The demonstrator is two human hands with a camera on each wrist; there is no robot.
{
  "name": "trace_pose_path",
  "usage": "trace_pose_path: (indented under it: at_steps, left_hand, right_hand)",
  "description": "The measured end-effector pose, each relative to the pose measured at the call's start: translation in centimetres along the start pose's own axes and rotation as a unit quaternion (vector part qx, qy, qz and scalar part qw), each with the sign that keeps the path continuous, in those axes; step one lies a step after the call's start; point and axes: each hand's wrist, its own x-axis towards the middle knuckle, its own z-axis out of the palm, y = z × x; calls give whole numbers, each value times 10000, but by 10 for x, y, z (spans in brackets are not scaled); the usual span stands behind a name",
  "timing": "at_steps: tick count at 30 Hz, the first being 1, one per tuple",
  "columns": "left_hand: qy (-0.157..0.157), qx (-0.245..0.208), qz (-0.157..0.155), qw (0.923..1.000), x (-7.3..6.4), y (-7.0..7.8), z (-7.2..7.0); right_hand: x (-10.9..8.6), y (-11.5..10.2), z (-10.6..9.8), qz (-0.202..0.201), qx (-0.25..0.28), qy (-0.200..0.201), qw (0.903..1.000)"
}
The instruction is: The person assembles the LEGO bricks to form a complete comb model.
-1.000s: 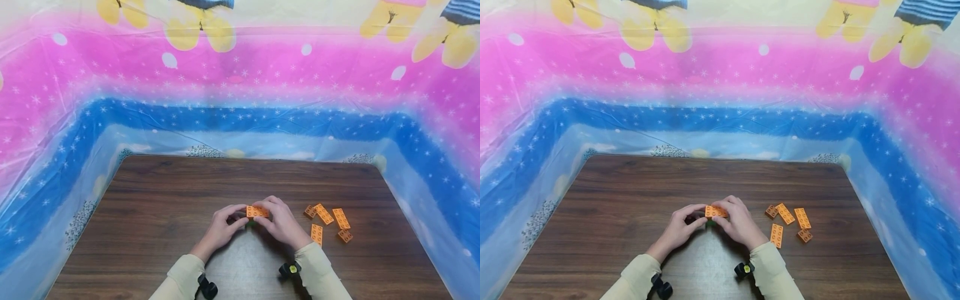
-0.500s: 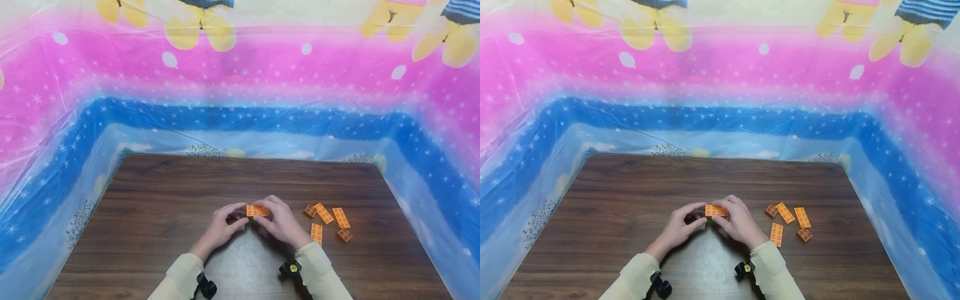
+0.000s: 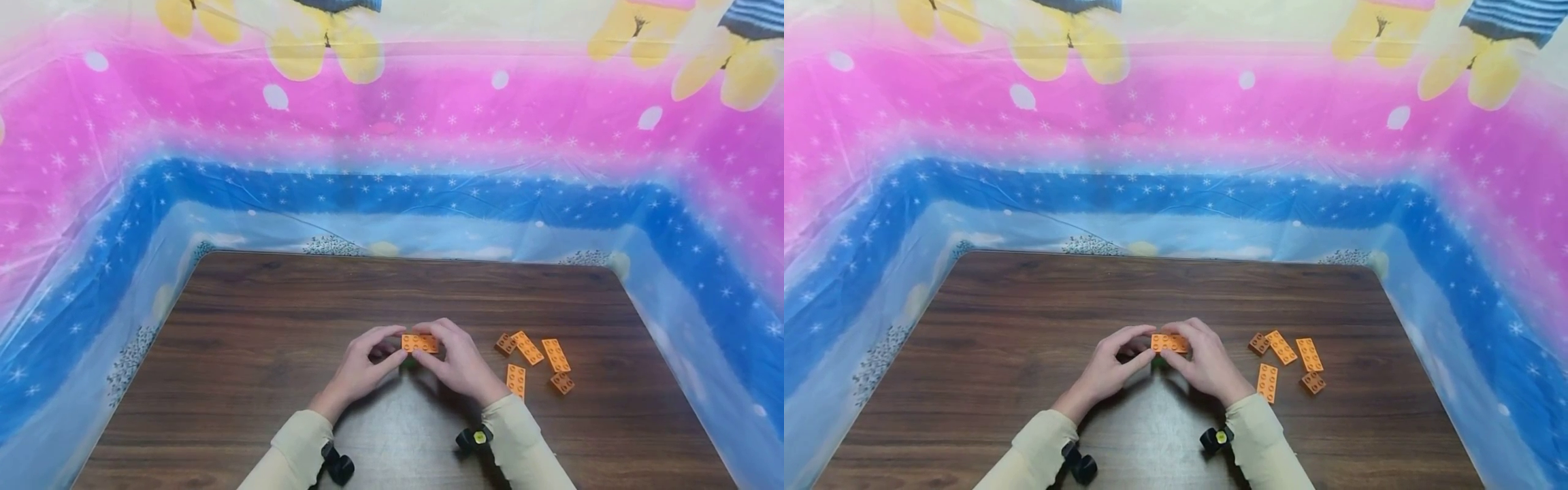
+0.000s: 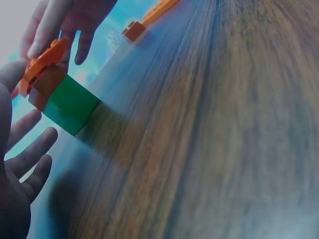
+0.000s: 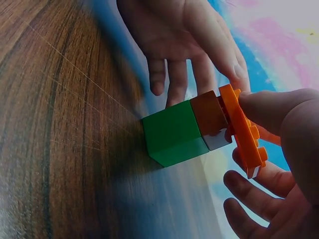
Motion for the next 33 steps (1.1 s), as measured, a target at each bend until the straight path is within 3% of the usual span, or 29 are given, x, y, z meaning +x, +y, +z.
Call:
trace_pose_path:
  at_steps: [6,33]
  left_hand:
    - [54,-42,109,9999,0,0,2]
    - [151,-76,-25,9999,-1,0,4]
  right_hand:
    - [-1,1,1,57,-4,-39,10000]
    - [0,-1,0,227,36,-114,9997]
